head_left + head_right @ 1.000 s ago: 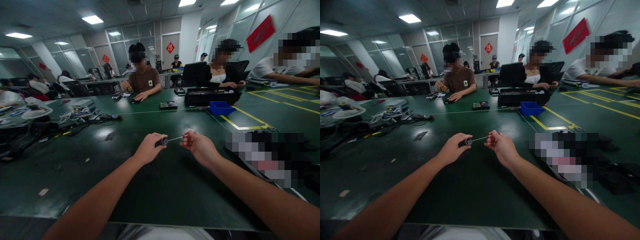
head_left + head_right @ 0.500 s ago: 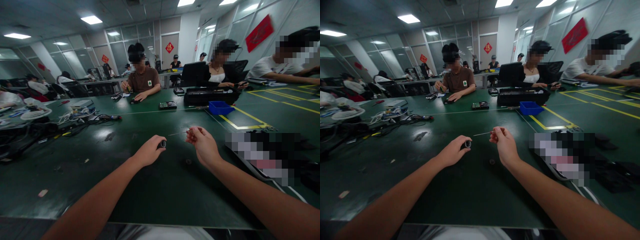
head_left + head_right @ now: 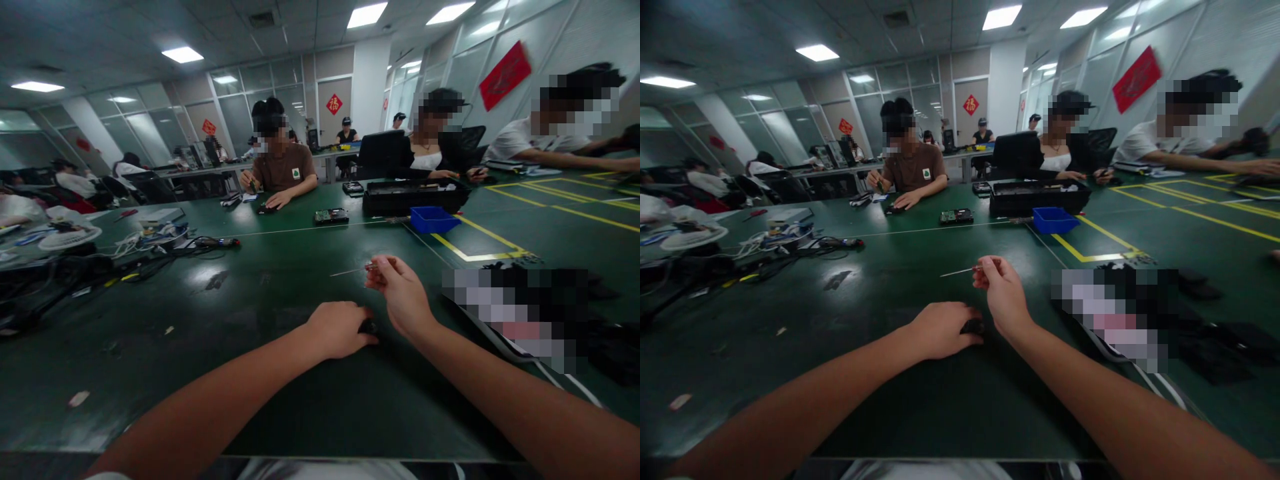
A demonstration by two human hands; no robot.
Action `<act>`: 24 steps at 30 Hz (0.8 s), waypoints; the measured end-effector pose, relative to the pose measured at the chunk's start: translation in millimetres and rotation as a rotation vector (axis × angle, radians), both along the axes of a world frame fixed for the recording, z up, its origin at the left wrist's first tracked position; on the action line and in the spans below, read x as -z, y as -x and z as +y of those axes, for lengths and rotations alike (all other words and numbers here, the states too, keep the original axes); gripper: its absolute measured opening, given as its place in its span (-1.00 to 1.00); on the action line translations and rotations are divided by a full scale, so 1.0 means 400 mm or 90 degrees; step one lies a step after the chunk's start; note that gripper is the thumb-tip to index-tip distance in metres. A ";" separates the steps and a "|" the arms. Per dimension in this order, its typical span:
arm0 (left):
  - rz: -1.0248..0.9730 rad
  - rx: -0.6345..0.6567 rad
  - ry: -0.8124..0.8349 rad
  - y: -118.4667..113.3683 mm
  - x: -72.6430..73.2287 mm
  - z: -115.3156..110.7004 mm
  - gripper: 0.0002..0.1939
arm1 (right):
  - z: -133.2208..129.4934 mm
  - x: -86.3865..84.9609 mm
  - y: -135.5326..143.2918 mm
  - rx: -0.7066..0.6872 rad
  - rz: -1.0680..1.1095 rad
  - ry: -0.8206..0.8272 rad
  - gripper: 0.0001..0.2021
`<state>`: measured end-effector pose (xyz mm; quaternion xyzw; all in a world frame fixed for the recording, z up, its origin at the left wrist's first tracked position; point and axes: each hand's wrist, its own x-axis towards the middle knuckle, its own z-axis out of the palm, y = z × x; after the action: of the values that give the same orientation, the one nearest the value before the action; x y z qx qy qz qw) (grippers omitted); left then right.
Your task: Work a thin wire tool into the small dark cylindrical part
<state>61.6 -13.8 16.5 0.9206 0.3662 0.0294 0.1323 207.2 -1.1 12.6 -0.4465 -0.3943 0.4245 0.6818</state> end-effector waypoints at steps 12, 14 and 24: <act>-0.202 -0.100 0.161 0.069 -0.018 0.012 -0.73 | 0.001 -0.004 0.000 -0.011 0.022 0.005 -0.72; -0.301 -0.149 0.207 0.110 -0.023 0.031 -0.73 | 0.002 -0.003 -0.002 -0.016 0.023 0.011 -0.72; -0.855 -0.491 0.344 0.437 -0.085 0.113 -0.81 | 0.006 0.008 -0.010 -0.038 0.004 0.025 -0.75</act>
<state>-113.2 31.3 50.5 0.4528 0.4945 0.5284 0.5208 211.1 1.1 9.6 -0.4466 -0.3972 0.4539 0.6609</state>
